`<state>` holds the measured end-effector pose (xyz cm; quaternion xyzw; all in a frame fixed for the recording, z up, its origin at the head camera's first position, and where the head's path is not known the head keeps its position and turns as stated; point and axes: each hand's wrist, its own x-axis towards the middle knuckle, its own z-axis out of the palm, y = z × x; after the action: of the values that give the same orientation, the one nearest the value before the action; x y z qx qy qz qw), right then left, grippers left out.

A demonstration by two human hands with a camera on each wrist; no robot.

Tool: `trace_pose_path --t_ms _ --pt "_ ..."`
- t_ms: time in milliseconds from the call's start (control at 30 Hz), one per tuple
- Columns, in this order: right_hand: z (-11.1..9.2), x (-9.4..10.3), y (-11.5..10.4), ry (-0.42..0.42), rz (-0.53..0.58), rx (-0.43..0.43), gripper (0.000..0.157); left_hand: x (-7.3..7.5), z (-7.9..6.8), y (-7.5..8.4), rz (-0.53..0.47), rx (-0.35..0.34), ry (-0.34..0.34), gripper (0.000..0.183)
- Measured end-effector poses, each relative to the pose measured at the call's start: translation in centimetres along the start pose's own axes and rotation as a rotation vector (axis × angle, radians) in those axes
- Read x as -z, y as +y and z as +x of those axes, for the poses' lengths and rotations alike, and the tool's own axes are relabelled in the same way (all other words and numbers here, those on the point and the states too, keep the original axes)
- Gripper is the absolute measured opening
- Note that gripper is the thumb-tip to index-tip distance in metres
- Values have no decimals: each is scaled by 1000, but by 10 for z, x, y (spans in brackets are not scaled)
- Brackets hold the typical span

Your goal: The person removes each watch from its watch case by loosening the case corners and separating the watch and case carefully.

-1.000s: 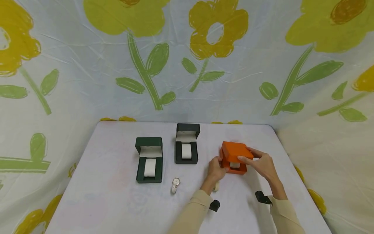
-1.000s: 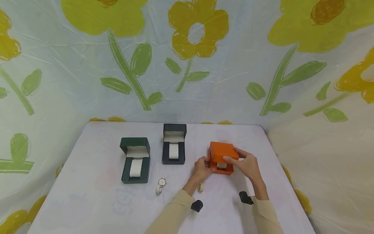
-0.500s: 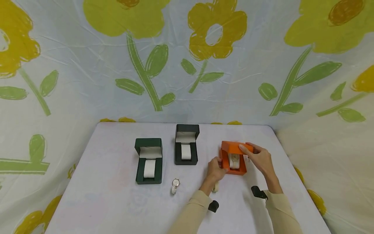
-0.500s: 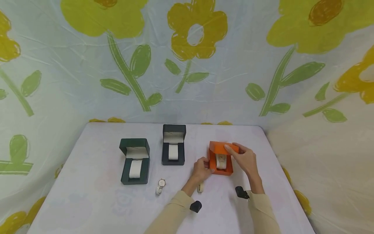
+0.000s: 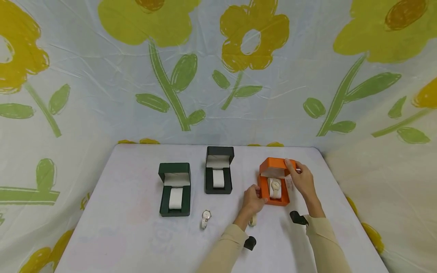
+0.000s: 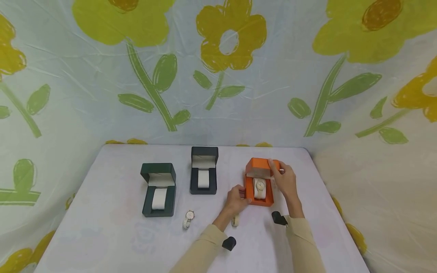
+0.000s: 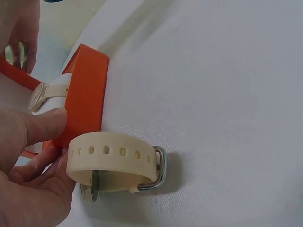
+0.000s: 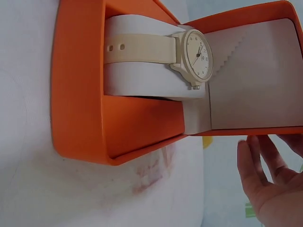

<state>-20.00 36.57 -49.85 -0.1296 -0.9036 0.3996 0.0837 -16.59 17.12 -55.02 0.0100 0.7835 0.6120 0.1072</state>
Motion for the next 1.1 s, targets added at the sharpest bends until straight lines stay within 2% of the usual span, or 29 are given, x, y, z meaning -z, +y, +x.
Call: trace_pose_path --t_ms 167,367,500,633,833,1100 --pt "4 2 4 -17 40 33 74 -2 -1 -1 -4 8 -6 35" --pt "7 7 14 -101 131 133 67 0 -2 0 -19 30 -10 36" --pt "5 6 12 -64 195 168 57 1 -2 1 -32 46 -17 37" --pt "11 0 18 -23 193 131 60 1 -1 0 -34 40 -20 37" --pt "10 -2 17 -32 184 83 70 1 -1 -1 -33 38 -22 38" --pt "5 -3 18 -33 166 62 71 0 -1 0 -33 56 -23 39"
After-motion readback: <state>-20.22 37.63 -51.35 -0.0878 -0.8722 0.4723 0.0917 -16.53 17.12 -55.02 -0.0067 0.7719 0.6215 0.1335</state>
